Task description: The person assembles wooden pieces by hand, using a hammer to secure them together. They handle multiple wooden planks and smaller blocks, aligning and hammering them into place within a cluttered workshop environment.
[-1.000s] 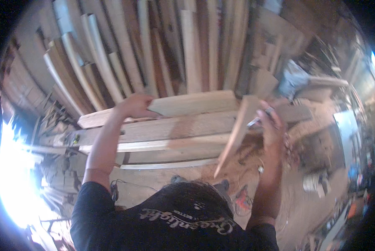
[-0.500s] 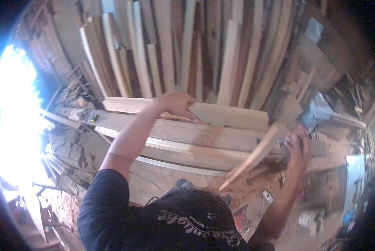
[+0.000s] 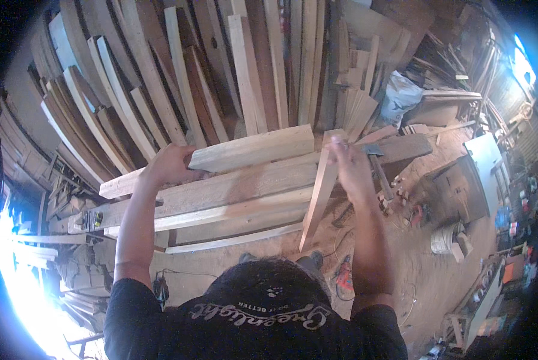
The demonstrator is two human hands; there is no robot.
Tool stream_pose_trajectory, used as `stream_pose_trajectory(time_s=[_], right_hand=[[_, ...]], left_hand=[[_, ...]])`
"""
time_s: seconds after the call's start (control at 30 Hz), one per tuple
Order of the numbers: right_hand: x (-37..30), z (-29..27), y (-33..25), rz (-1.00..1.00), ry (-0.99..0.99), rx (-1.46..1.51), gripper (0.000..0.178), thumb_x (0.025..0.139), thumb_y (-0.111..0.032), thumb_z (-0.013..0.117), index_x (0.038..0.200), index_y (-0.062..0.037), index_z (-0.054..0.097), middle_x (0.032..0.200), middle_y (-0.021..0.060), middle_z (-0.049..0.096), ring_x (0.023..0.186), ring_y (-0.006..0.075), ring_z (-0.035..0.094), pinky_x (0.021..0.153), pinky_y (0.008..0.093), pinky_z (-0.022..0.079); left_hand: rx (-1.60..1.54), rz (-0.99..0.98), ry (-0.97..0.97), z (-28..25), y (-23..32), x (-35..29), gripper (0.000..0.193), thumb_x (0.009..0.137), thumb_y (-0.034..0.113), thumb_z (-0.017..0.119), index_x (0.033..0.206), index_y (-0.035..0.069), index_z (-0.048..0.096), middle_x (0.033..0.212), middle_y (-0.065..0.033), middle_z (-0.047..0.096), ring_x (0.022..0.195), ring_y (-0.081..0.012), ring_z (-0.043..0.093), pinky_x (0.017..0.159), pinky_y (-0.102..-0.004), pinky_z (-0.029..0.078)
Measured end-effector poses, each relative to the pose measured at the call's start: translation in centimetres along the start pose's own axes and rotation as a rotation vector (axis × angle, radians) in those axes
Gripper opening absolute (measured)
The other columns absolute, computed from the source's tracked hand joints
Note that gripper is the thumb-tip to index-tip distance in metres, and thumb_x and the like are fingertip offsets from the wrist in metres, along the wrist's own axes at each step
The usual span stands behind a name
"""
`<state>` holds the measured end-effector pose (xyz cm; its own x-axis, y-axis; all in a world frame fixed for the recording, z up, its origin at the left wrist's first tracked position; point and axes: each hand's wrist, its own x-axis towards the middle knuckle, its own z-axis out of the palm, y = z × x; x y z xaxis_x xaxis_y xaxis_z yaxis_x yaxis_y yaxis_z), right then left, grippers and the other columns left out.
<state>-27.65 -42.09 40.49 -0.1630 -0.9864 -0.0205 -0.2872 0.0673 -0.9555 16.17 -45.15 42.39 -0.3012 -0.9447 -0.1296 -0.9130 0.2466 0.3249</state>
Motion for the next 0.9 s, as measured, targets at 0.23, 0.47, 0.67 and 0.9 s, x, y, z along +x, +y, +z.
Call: stream_pose_trajectory(time_s=[0.23, 0.47, 0.67, 0.9], right_hand=[[-1.5, 1.8, 1.0, -0.125, -0.189, 0.167, 0.051, 0.098, -0.023, 0.074, 0.140, 0.0037, 0.061, 0.123, 0.0101, 0.071, 0.111, 0.0143, 0.065, 0.098, 0.0338, 0.051], [-3.9, 2.3, 6.2, -0.386, -0.323, 0.152, 0.074, 0.089, -0.008, 0.081, 0.153, 0.0042, 0.047, 0.141, 0.0137, 0.063, 0.125, 0.0201, 0.060, 0.108, 0.0341, 0.046], [-4.9, 3.5, 6.9, -0.310, -0.325, 0.165, 0.075, 0.093, -0.011, 0.077, 0.154, 0.0107, 0.039, 0.146, 0.0165, 0.058, 0.137, 0.0232, 0.053, 0.116, 0.0362, 0.041], [-4.6, 4.0, 9.8, -0.338, -0.317, 0.262, 0.078, 0.095, -0.021, 0.078, 0.157, 0.0071, 0.039, 0.138, 0.0115, 0.062, 0.110, 0.0129, 0.060, 0.089, 0.0267, 0.050]], left_hand=[[0.260, 0.299, 0.784, 6.4, -1.2, -2.7, 0.054, 0.073, 0.057, 0.086, 0.099, 0.012, 0.070, 0.091, -0.0087, 0.076, 0.078, -0.0307, 0.073, 0.074, -0.0416, 0.058], [0.328, 0.268, 1.142, 11.0, -2.7, -5.5, 0.042, 0.081, 0.038, 0.081, 0.107, 0.008, 0.067, 0.111, -0.0103, 0.072, 0.110, -0.0295, 0.069, 0.117, -0.0611, 0.038], [0.269, 0.120, 1.335, 13.8, -3.6, -7.2, 0.036, 0.075, 0.017, 0.081, 0.106, 0.014, 0.064, 0.112, -0.0064, 0.063, 0.112, -0.0294, 0.064, 0.118, -0.0646, 0.029], [0.231, 0.096, 1.400, 13.8, -2.8, -7.6, 0.035, 0.067, 0.000, 0.076, 0.094, 0.017, 0.062, 0.104, 0.0021, 0.067, 0.106, -0.0224, 0.067, 0.119, -0.0559, 0.030]])
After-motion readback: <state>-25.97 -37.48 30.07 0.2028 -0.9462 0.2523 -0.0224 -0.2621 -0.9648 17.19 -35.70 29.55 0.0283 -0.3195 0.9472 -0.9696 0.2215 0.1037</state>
